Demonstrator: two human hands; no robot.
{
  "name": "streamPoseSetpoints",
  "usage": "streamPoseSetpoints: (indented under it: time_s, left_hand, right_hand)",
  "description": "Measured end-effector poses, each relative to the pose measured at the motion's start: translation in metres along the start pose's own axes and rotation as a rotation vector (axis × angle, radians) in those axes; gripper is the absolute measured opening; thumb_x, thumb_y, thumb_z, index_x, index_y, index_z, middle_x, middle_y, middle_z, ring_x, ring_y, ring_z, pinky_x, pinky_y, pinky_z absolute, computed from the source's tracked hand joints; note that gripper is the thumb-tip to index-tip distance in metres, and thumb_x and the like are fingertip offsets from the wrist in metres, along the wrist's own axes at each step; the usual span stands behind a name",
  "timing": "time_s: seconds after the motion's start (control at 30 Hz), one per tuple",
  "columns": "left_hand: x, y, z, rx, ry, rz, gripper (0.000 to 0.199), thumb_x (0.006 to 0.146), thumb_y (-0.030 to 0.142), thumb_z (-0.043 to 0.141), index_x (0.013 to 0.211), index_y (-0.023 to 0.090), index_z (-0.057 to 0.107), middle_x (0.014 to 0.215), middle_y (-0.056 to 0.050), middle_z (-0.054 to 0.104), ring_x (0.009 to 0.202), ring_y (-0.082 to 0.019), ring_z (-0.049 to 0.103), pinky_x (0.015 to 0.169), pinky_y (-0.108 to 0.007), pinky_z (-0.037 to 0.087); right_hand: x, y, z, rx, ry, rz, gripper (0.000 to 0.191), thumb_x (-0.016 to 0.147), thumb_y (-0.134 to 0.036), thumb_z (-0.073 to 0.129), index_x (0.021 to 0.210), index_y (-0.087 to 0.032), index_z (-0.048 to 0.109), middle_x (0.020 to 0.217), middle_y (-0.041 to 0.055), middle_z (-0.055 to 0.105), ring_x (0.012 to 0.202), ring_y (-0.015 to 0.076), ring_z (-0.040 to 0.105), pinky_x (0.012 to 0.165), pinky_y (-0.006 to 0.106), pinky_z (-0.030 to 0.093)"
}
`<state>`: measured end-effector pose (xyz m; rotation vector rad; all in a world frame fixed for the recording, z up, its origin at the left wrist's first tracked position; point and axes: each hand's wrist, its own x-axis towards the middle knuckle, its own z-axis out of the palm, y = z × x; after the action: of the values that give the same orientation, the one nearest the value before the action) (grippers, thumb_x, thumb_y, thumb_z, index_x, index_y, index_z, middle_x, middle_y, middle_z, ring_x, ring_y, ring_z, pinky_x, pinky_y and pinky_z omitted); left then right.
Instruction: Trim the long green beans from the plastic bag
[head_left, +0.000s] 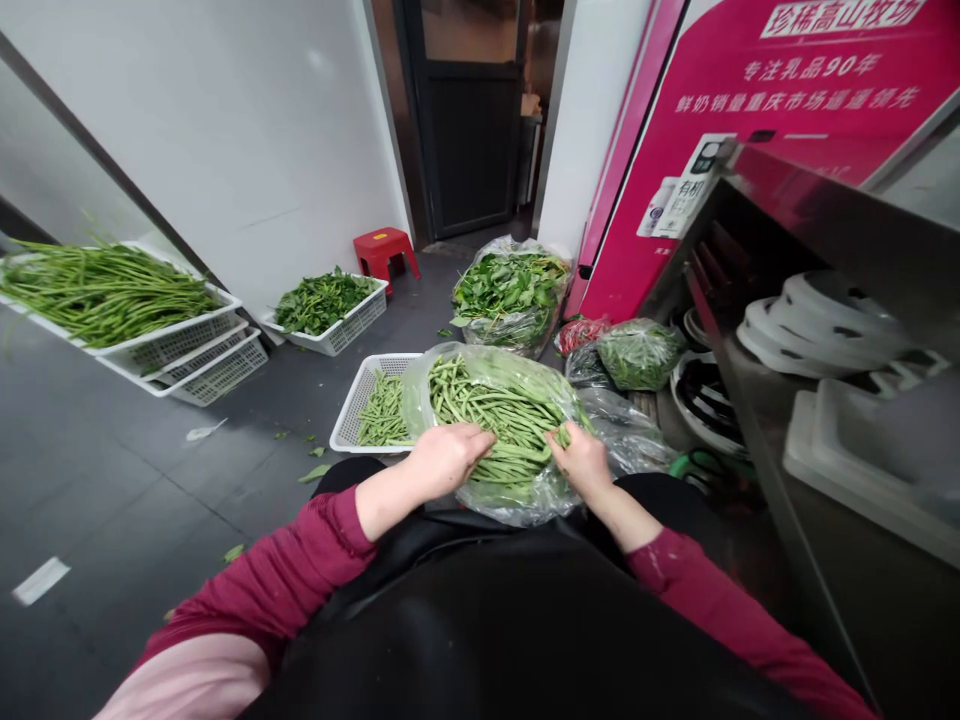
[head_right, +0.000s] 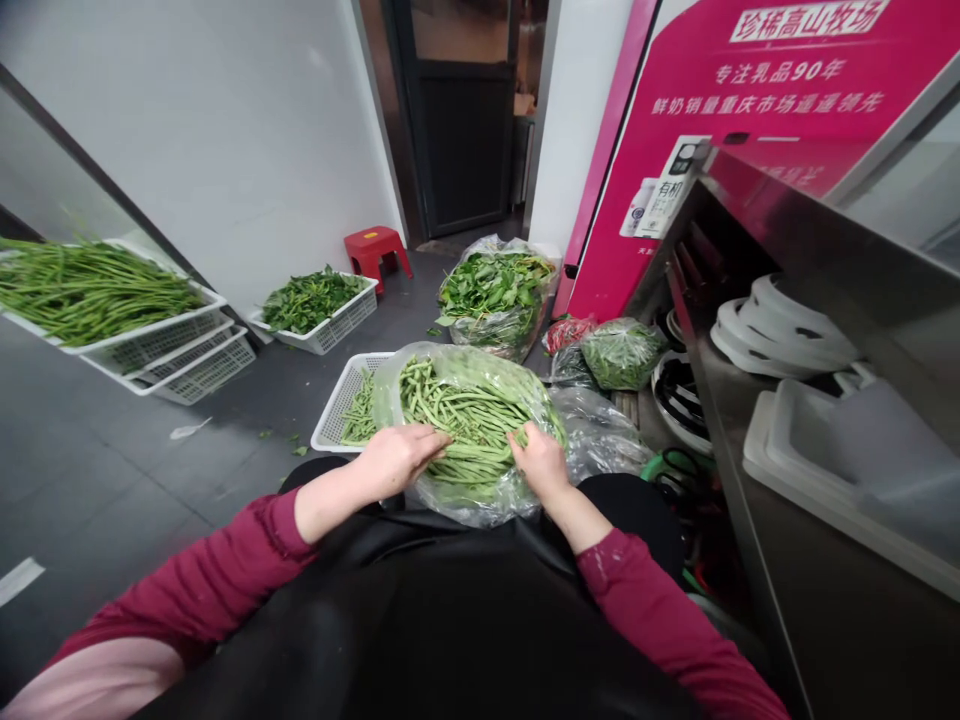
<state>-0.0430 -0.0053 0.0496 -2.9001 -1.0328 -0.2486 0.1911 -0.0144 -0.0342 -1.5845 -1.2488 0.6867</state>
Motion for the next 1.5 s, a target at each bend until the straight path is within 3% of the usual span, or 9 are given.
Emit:
streamPoseSetpoints:
  time_s: [0.1, 0.23, 0.4, 0.53, 0.7, 0.93, 1.1, 1.3, 1.5]
  left_hand:
    - [-0.001, -0.002, -0.009, -0.003, 0.033, 0.022, 0.028, 0.086, 0.027, 0.033, 0.1, 0.021, 0.057, 0.073, -0.004, 0.053, 0.072, -0.013, 0.049, 0.062, -0.024, 0.035]
    - [0.006, -0.019, -0.002, -0.119, 0.054, 0.111, 0.027, 0.085, 0.033, 0.038, 0.099, 0.025, 0.06, 0.077, -0.004, 0.058, 0.078, -0.013, 0.05, 0.069, -0.026, 0.033]
    - [0.019, -0.03, 0.015, -0.15, 0.052, 0.101, 0.029, 0.083, 0.038, 0.04, 0.101, 0.026, 0.06, 0.081, -0.005, 0.06, 0.082, -0.015, 0.05, 0.074, -0.028, 0.031]
    - [0.015, -0.042, 0.019, -0.171, 0.052, -0.036, 0.032, 0.082, 0.04, 0.04, 0.101, 0.022, 0.058, 0.083, -0.006, 0.06, 0.079, -0.016, 0.052, 0.069, -0.026, 0.034]
    - [0.002, -0.032, 0.009, -0.056, -0.02, -0.077, 0.032, 0.085, 0.039, 0.034, 0.084, 0.019, 0.06, 0.072, -0.004, 0.059, 0.063, -0.013, 0.051, 0.053, -0.022, 0.032]
    - [0.003, -0.001, -0.009, 0.078, 0.112, 0.089, 0.031, 0.086, 0.036, 0.034, 0.083, 0.019, 0.06, 0.063, -0.002, 0.053, 0.06, -0.012, 0.048, 0.052, -0.022, 0.031]
    - [-0.015, -0.007, -0.026, 0.092, 0.219, 0.09, 0.026, 0.085, 0.033, 0.038, 0.09, 0.02, 0.061, 0.062, -0.001, 0.053, 0.061, -0.011, 0.049, 0.052, -0.022, 0.033]
    - [-0.005, -0.02, -0.018, -0.141, 0.114, 0.198, 0.029, 0.083, 0.04, 0.041, 0.095, 0.025, 0.062, 0.071, -0.002, 0.057, 0.071, -0.011, 0.052, 0.062, -0.02, 0.038]
    - [0.015, -0.022, 0.009, -0.278, 0.04, 0.157, 0.034, 0.08, 0.045, 0.043, 0.096, 0.023, 0.063, 0.079, -0.004, 0.059, 0.078, -0.013, 0.052, 0.068, -0.022, 0.039]
  right_hand:
    - [0.011, 0.004, 0.005, 0.202, -0.166, 0.208, 0.027, 0.059, -0.039, 0.066, 0.056, -0.021, 0.046, 0.049, -0.002, 0.046, 0.048, 0.0132, 0.044, 0.048, 0.025, 0.033]
    - [0.008, -0.002, 0.014, 0.632, -0.674, 0.638, 0.033, 0.064, -0.048, 0.06, 0.06, -0.018, 0.049, 0.041, -0.0071, 0.036, 0.035, 0.0067, 0.032, 0.039, 0.022, 0.03]
    - [-0.012, -0.024, 0.015, 0.798, -1.029, 0.613, 0.021, 0.067, -0.033, 0.062, 0.07, -0.013, 0.056, 0.056, -0.0031, 0.052, 0.035, 0.0032, 0.035, 0.041, 0.022, 0.035]
    - [-0.015, -0.025, 0.013, 0.806, -0.771, 0.488, 0.021, 0.069, -0.031, 0.061, 0.061, -0.014, 0.051, 0.051, -0.0041, 0.049, 0.035, 0.0043, 0.037, 0.04, 0.022, 0.034]
    - [-0.006, -0.009, 0.017, 0.92, -0.343, 0.562, 0.027, 0.066, -0.033, 0.065, 0.058, -0.018, 0.044, 0.044, -0.0063, 0.042, 0.034, 0.0052, 0.036, 0.036, 0.02, 0.033]
    - [0.004, -0.008, 0.027, 0.973, -0.202, 0.557, 0.025, 0.064, -0.028, 0.066, 0.059, -0.017, 0.044, 0.043, -0.0061, 0.044, 0.034, 0.0057, 0.038, 0.035, 0.02, 0.037]
    - [0.024, 0.012, 0.002, 0.981, 0.029, 0.677, 0.029, 0.068, -0.023, 0.062, 0.055, -0.019, 0.036, 0.037, -0.0089, 0.039, 0.029, 0.0043, 0.035, 0.033, 0.017, 0.036]
    - [0.01, 0.003, -0.004, 0.868, -0.799, 0.756, 0.016, 0.072, -0.029, 0.059, 0.074, -0.016, 0.05, 0.059, 0.0, 0.059, 0.049, 0.0134, 0.058, 0.049, 0.028, 0.049]
    - [-0.023, -0.027, 0.012, 0.844, -1.185, 0.672, 0.022, 0.07, -0.032, 0.06, 0.078, -0.013, 0.054, 0.052, -0.0043, 0.051, 0.037, 0.0071, 0.046, 0.043, 0.023, 0.042]
